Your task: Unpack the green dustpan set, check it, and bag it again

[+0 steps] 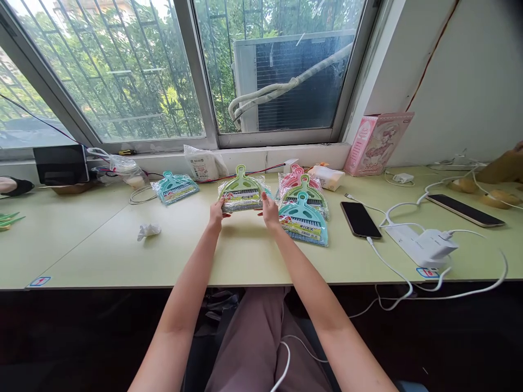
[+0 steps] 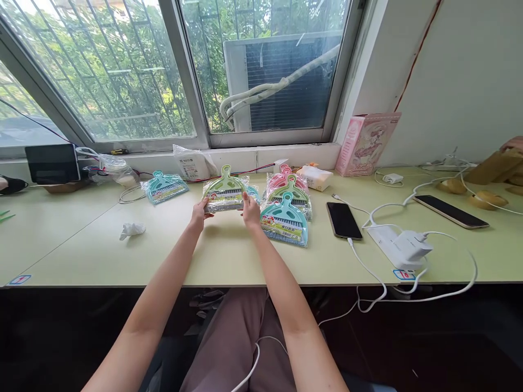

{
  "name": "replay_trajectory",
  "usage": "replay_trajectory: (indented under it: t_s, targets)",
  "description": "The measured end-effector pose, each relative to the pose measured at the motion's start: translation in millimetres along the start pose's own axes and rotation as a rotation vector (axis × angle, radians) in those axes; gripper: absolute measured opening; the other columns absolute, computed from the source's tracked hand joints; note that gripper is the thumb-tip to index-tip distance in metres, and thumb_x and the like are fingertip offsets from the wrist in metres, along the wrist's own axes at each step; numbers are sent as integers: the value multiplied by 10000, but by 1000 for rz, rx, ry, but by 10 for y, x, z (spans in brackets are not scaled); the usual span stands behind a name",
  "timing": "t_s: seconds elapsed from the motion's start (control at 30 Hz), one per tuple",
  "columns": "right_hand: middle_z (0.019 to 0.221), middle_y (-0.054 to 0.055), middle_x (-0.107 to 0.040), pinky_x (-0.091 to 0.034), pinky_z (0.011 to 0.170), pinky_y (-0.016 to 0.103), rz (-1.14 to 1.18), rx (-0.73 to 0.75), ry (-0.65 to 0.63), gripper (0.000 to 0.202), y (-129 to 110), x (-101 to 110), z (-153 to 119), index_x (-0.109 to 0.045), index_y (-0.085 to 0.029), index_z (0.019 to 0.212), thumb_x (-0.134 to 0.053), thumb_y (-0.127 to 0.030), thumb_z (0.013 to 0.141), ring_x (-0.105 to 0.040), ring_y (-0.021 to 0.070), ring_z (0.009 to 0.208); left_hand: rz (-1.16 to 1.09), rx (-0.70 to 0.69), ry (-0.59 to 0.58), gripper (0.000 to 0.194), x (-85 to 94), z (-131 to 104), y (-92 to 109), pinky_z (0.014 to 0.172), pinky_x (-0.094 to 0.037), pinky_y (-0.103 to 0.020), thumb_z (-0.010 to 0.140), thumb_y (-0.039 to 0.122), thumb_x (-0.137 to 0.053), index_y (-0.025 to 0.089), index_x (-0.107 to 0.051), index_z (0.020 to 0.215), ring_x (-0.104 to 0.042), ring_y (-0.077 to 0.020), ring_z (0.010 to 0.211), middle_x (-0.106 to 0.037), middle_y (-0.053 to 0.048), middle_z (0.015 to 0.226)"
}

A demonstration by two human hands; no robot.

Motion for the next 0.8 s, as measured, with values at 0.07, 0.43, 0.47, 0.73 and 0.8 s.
replay_trajectory:
  t_s: [0.07,0.43,0.47,0.73,0.8]
  targets:
    - [1012,116,-653,-540,811,360,-155,124,108,597,-137,77,-39,-630,-154,1163,-256,-587,991,-655,233,922,11,-1,52,311,51,27,-27,456,-501,-223,887,430,-558,129,-634,873,-611,-131,480,-624,-37,626]
    - [1620,97,-256,-81,1198,615,-961,629,-538,530,-143,-648,-498,-352,-182,1503,-350,-192,973,-185,256,1509,220,-104,-33,352,-297,34,-240,411,-418,-224,881,453,-555,187,-548,650,-513,-128,417,-538,9,515]
    - [1632,92,-215,-65,1195,626,-985,604,-566,557,-68,-677,-492,-313,-179,1522,-321,-162,965,-164,247,1517,228,-122,-38,361,-333,35,-235,412,-415,-225,879,462,-551,194,-541,636,-516,-133,422,-536,7,513]
    - [1631,48,-235,-99,1160,687,-886,431,-591,552,170,-694,-237,-327,-295,1510,-326,-194,967,-193,237,1512,603,-212,81,524,-181,191,-105,648,-488,-312,884,583,-467,231,-488,496,-657,-260,677,-558,-78,516]
    - [1623,49,-262,-75,1162,685,-883,399,-633,491,197,-722,-186,-378,-302,1481,-350,-283,991,-203,236,1509,611,-227,122,497,-14,281,-61,772,-493,-364,889,579,-462,226,-536,546,-668,-301,832,-598,-102,580]
Point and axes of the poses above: each hand's wrist, its own z-axis towards the middle knuckle, its own x-axis out of the back of the hand, y = z × x, the point moved 6 cm from there along z, towards the middle knuckle
